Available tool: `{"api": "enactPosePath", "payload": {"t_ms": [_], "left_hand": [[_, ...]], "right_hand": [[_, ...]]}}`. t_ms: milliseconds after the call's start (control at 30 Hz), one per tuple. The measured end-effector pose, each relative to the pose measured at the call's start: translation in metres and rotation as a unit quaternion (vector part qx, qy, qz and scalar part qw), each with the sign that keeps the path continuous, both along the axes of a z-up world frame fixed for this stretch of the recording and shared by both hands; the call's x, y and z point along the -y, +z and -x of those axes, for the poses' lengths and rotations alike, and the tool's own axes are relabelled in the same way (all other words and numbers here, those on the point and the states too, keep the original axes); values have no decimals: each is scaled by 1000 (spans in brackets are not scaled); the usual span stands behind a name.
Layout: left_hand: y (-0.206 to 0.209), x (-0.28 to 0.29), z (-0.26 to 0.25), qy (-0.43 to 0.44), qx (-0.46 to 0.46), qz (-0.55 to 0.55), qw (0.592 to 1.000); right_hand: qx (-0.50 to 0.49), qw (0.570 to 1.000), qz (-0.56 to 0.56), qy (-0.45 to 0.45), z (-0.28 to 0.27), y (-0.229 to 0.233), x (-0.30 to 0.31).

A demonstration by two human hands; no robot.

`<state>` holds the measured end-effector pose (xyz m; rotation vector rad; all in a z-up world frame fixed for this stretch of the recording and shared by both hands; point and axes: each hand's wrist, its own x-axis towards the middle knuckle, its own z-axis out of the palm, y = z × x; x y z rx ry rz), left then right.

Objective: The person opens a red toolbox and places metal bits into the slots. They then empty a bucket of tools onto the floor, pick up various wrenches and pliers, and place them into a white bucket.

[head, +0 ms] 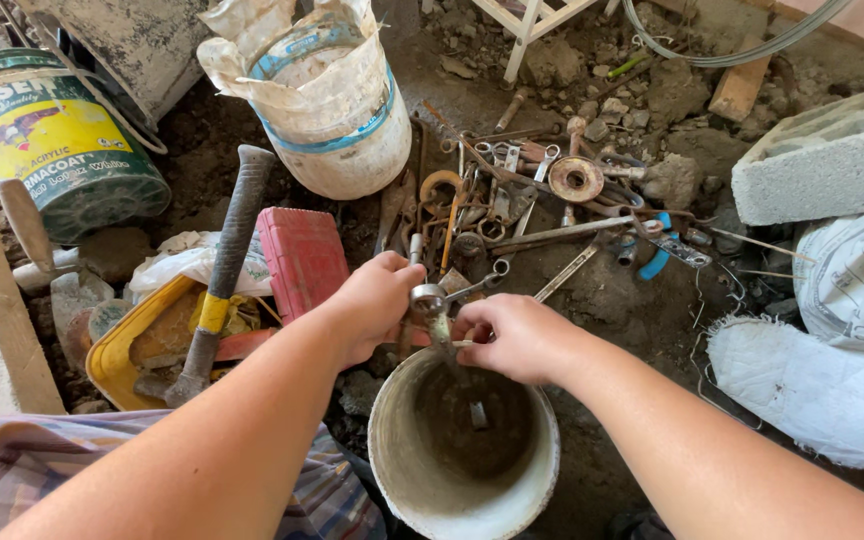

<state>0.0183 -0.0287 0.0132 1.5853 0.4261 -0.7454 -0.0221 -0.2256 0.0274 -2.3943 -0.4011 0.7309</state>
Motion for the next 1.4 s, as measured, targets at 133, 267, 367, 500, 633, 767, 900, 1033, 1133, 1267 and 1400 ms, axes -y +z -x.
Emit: {"api": "enactPosePath", "payload": {"t_ms": [133,267,367,500,633,767,900,1033,1133,1267,1400], "left_hand": [[8,13,-2,45,-6,30,999],[7,31,-3,94,9,159,983],[4,48,0,77,41,173,981],[2,62,15,-16,180,36,983],[2,64,18,-63,104,-117,986],[-7,58,16,-161,115,-234,952],[-20,53,17,-301,203,-315,877],[-25,53,19,-327,165,-371,853],[-25,54,16,-345,129,-379,849],[-24,58,14,-352,120,-378,848],[-18,53,16,-244,214,-350,879]], "right_hand": [[29,999,31,-2,-2,6,5],[-57,996,38,-53,-13,11,25],[-244,942,-26,-230,-15,12,45],[-269,924,-48,-268,-14,2,70],[-265,927,-30,-262,-6,-23,75],[-271,927,-31,-258,-7,-39,81],[-302,906,-73,-286,-4,-42,91],[-309,899,-79,-300,-3,-43,90],[-315,897,-81,-300,-3,-40,89],[-327,894,-73,-297,-3,-33,88],[-336,895,-79,-284,-4,-31,89]]}}
